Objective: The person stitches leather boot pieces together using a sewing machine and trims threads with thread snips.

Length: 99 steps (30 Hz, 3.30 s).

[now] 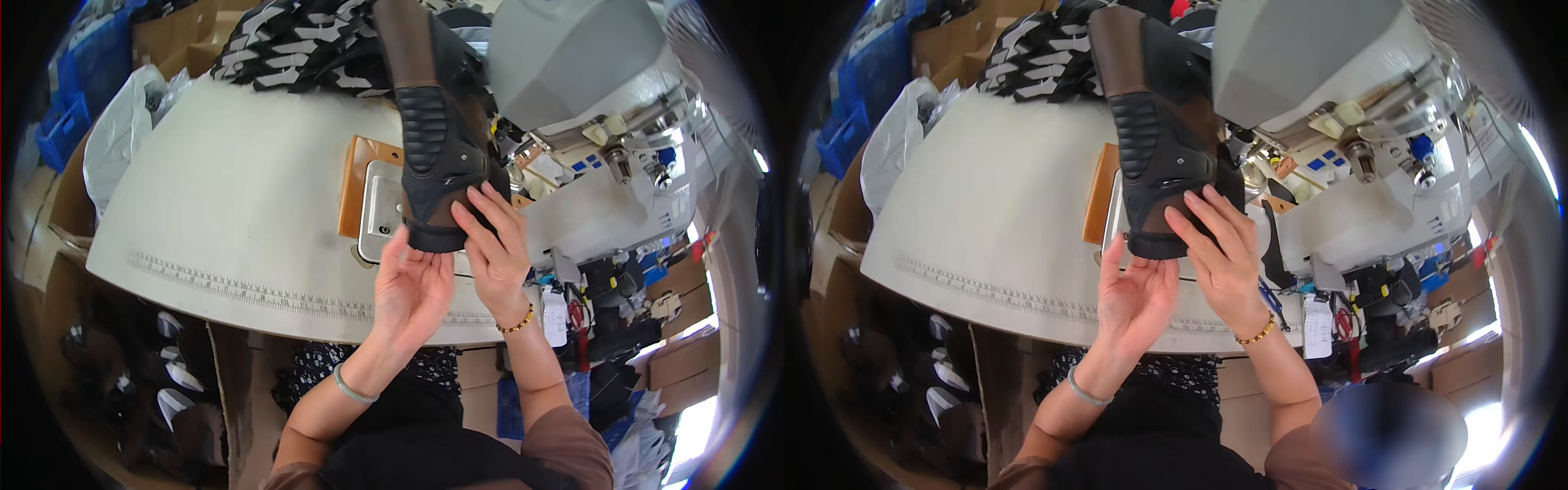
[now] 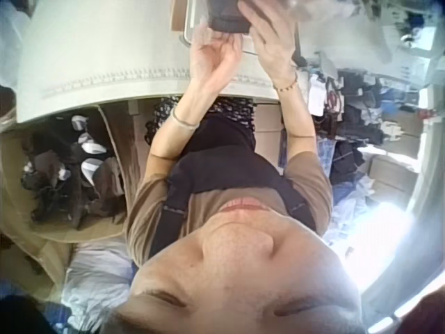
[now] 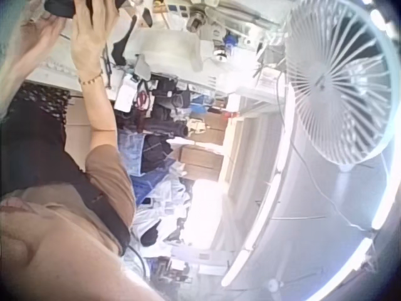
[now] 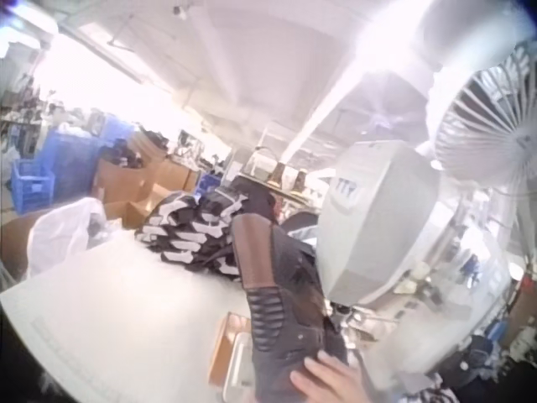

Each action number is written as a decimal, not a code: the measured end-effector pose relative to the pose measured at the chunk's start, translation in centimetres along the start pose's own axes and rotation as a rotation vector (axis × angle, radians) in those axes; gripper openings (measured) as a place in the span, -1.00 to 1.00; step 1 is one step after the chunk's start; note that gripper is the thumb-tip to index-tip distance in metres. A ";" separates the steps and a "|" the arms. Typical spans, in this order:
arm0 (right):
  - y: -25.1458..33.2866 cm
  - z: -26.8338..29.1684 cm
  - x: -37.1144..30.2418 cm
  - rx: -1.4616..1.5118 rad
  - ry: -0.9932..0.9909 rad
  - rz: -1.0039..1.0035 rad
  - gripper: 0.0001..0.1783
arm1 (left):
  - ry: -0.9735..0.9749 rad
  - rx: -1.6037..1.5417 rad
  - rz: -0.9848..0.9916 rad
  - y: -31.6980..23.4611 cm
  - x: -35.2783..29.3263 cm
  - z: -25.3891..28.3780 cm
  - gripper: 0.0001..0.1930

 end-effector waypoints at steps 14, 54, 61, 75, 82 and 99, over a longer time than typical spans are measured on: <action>-1.4 -0.3 -1.0 -0.007 0.004 0.112 -0.50 | -0.128 0.160 0.032 -1.1 0.7 -1.2 -0.69; -7.1 0.5 -3.5 1.769 -0.197 -0.896 -0.78 | 0.827 3.289 -1.080 4.2 1.4 -7.0 -0.65; -7.9 0.6 -3.6 1.742 -0.146 -1.000 -0.76 | 1.006 2.950 -1.347 2.3 2.7 -7.3 -0.66; -7.6 0.5 -3.5 1.535 -0.129 -0.985 -0.77 | 1.129 2.929 -1.333 0.8 3.2 -6.4 -0.65; -7.8 0.8 -2.4 1.567 -0.203 -1.015 -0.74 | 1.042 2.897 -1.310 0.3 4.8 -7.1 -0.61; -8.2 1.3 -3.1 1.940 -0.323 -1.320 -0.73 | 0.951 2.835 -1.359 1.1 6.5 -7.8 -0.63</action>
Point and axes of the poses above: each hand's wrist, its own x-axis towards the middle knuckle, its own z-axis out of the back of the hand, y = z × x, the point moved 3 cm from there along x, towards the middle knuckle, and after that the axes turned 9 degrees about x, right-handed, at the moved point
